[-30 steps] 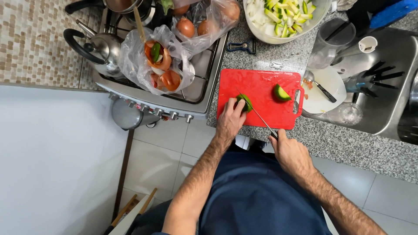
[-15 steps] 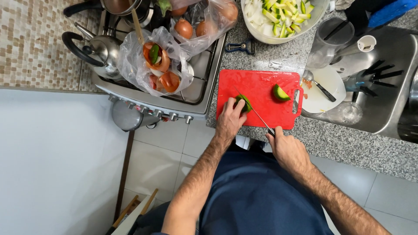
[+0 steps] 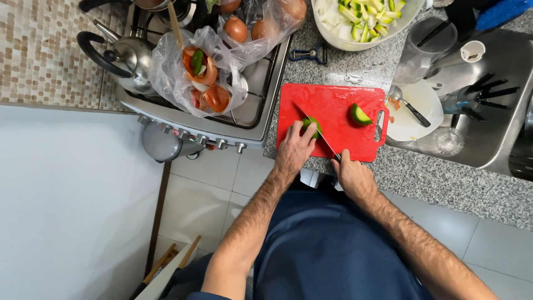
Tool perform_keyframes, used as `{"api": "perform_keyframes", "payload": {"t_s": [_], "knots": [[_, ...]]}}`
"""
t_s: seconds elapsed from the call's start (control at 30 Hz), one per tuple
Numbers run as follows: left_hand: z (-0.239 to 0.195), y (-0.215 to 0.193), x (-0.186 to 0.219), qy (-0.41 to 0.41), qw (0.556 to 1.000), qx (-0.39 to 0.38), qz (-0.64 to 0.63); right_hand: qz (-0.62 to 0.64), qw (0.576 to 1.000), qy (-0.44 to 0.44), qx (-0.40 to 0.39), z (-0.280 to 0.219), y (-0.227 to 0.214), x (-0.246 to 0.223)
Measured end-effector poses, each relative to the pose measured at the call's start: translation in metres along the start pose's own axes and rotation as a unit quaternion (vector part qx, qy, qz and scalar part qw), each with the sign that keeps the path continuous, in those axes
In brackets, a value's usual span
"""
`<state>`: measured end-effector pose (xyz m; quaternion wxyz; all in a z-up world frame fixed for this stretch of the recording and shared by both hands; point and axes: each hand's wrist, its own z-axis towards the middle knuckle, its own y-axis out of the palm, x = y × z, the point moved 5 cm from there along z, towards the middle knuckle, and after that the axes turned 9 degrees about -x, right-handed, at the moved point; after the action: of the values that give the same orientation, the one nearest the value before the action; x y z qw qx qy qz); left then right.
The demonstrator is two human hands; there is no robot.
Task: The recorder is slicing a green zucchini into pieces on a red cutting board in a kitchen.
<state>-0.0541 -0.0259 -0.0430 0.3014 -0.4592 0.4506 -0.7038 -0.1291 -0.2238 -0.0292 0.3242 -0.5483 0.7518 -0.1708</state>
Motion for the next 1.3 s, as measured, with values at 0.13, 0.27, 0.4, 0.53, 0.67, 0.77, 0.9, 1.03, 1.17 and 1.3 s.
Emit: {"api": "perform_keyframes", "payload": {"t_s": [0.13,0.27,0.4,0.53,0.67,0.77,0.9,1.03,1.17,1.3], "knots": [[0.004,-0.024,0.013,0.02,0.998,-0.025,0.05,0.008,1.0,0.002,0.002,0.001,0.004,0.002],[0.003,-0.017,0.009,0.037,0.997,-0.012,0.062,0.013,1.0,0.001,-0.01,-0.024,0.004,0.012],[-0.002,0.009,-0.004,0.034,0.999,-0.014,0.034,-0.009,0.997,0.043,-0.06,-0.083,0.014,0.049],[0.002,-0.006,0.005,0.029,0.999,-0.013,0.018,-0.003,0.996,0.063,-0.068,-0.106,0.006,0.064],[-0.002,-0.015,0.006,-0.002,1.0,-0.008,-0.02,0.006,0.996,0.055,-0.063,-0.113,0.006,0.067],[0.006,-0.039,0.017,-0.026,0.997,-0.028,-0.066,-0.015,0.998,0.044,-0.033,-0.128,-0.006,0.073],[0.007,-0.031,0.012,-0.021,0.995,0.006,-0.094,0.018,0.996,0.073,-0.05,-0.125,-0.02,0.07],[0.01,-0.033,0.016,-0.014,0.995,0.03,-0.096,0.031,0.997,0.065,-0.018,-0.114,-0.049,0.048],[0.013,-0.044,0.026,0.013,0.989,0.078,-0.128,0.055,0.998,0.04,0.018,-0.091,-0.061,0.019],[0.023,-0.05,0.03,0.03,0.983,0.079,-0.162,0.055,0.998,0.02,0.022,-0.067,-0.056,-0.002]]}}
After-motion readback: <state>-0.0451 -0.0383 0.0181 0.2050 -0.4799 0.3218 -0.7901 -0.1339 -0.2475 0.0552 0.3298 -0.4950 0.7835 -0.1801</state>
